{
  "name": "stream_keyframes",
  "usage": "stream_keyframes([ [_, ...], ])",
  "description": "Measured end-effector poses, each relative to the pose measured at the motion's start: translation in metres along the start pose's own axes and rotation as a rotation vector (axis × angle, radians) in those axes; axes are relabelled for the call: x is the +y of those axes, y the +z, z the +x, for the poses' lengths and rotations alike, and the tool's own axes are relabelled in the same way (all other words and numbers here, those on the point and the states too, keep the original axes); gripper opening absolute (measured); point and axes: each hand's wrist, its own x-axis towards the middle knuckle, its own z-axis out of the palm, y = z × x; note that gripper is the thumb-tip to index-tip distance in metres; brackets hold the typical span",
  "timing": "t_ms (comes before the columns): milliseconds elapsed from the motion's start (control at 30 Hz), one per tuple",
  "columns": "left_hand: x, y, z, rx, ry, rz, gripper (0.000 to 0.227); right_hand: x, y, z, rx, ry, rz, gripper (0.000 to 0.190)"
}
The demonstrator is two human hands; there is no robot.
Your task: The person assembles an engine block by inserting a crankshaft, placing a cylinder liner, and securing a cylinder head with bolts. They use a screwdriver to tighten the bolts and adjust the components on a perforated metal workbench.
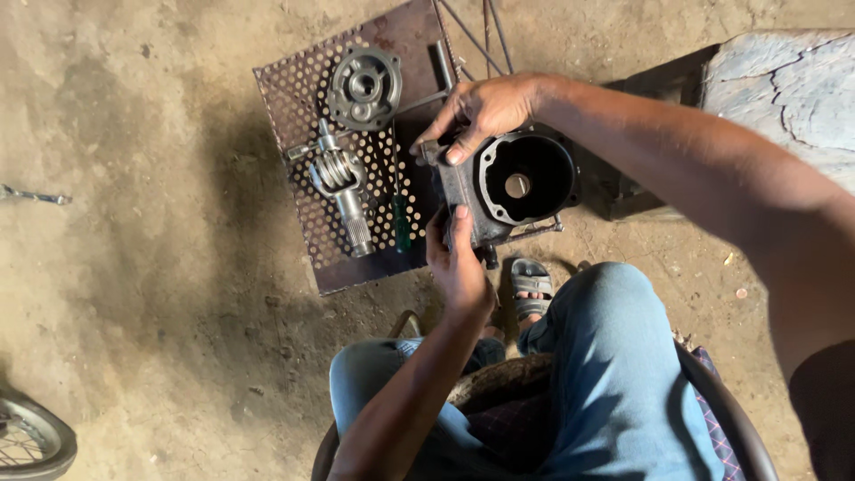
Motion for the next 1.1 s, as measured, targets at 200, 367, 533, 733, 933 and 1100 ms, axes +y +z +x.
stream_keyframes([
  [200,0.010,-0.003,0.018,-0.037,0.014,0.167,0.059,-0.041,0.008,-0.028,0.280,-0.059,-0.194,0.059],
  [367,0.018,-0.004,0.020,-0.073,0.007,0.278,0.062,-0.054,0.035,-0.072,0.853,0.035,-0.209,0.044],
  [533,0.032,-0.019,0.016,-0.091,-0.180,0.378,0.066,-0.005,0.086,-0.103,1.495,0.161,0.461,0.033],
  [733,-0.006,-0.060,-0.018,-0.086,-0.182,0.309,0.044,0.045,0.102,-0.103,1.491,0.262,0.929,0.042],
  [933,-0.022,-0.063,-0.017,-0.236,-0.116,0.271,0.022,0.032,0.075,-0.102,1.315,0.240,0.931,0.042],
  [1100,-0.017,-0.056,-0.025,-0.265,-0.024,0.451,0.019,0.026,0.076,-0.094,1.191,0.289,0.738,0.042],
])
